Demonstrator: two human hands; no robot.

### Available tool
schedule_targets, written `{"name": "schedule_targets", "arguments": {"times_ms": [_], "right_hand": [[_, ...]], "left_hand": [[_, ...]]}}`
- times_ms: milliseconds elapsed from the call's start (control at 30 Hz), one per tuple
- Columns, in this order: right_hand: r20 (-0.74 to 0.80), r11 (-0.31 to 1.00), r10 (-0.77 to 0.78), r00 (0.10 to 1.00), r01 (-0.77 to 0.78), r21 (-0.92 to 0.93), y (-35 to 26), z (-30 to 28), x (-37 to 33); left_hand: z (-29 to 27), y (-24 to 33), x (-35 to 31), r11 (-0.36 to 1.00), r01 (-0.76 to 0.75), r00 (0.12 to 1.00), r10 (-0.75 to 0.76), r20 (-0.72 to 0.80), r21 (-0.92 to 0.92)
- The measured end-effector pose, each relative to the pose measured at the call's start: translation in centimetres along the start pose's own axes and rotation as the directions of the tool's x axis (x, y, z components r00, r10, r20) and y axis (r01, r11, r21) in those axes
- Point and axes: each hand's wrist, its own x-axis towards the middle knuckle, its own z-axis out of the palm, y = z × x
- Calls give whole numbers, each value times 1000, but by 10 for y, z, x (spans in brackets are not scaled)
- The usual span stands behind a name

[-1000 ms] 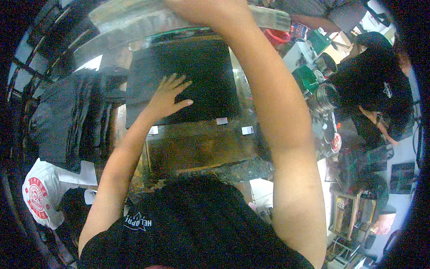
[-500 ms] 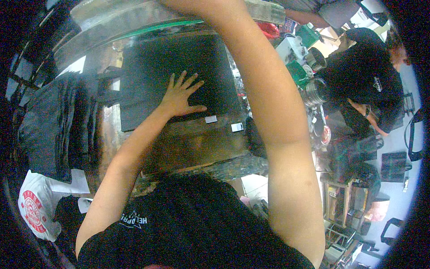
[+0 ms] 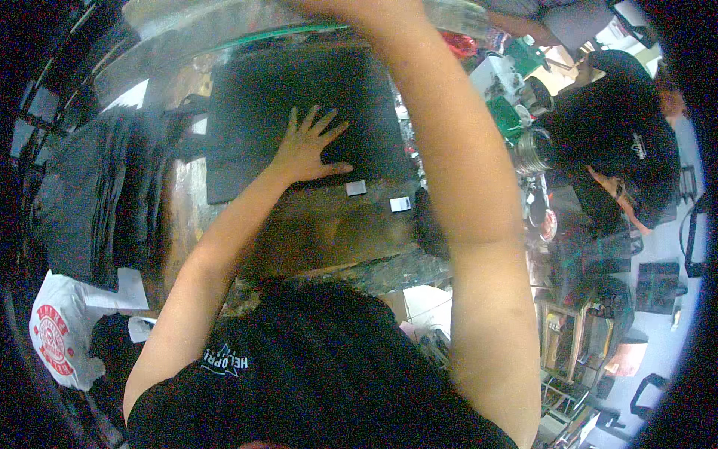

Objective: The person performs screen printing on black tote bags by placing a bag on the printing surface, lowering a screen, and using a squeegee to apply green ink through the stencil multiple times.

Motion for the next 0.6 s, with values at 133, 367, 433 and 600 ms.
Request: {"name": "schedule_targets", "arguments": {"times_ms": [133,367,433,600], "right_hand": [[-146,998,-65,987,65,-8,5,19,-4],[-175,1000,10,985,-7,16,4,9,-7],[-139,997,10,990,1,78,3,9,-8],[-196,995,-40,980,57,84,1,11,-13]], "left_hand": [[-2,24,-30,995,96,988,-99,-123,-30],[2,66,-65,988,145,989,-147,-37,-51],[2,66,-65,987,154,988,-156,-21,-50],[2,68,-67,983,175,983,-178,-45,-50]]}}
